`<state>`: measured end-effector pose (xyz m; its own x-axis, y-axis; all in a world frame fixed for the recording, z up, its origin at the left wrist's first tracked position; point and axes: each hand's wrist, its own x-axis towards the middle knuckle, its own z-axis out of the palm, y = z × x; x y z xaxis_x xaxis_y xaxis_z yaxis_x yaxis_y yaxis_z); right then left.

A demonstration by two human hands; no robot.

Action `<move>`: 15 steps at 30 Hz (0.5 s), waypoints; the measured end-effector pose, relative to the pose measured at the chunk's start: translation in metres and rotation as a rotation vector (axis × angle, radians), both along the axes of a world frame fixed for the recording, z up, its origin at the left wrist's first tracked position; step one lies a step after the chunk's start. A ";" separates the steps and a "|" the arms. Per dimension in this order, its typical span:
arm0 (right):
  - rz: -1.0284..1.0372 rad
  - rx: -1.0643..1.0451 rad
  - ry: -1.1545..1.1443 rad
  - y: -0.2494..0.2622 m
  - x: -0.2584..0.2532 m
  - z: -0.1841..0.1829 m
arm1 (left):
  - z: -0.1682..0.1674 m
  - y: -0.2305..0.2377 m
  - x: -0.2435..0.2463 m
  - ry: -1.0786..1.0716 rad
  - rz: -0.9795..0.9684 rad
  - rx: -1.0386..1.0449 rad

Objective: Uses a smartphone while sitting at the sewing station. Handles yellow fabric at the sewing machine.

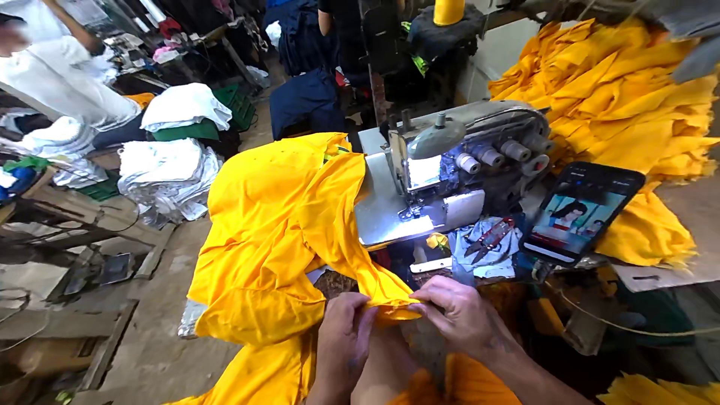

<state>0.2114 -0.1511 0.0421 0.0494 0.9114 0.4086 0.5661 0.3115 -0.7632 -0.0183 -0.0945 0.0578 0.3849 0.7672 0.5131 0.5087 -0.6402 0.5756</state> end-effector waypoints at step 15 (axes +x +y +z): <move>-0.047 -0.240 0.808 0.049 -0.009 0.044 | 0.105 0.099 0.082 0.220 -0.136 0.291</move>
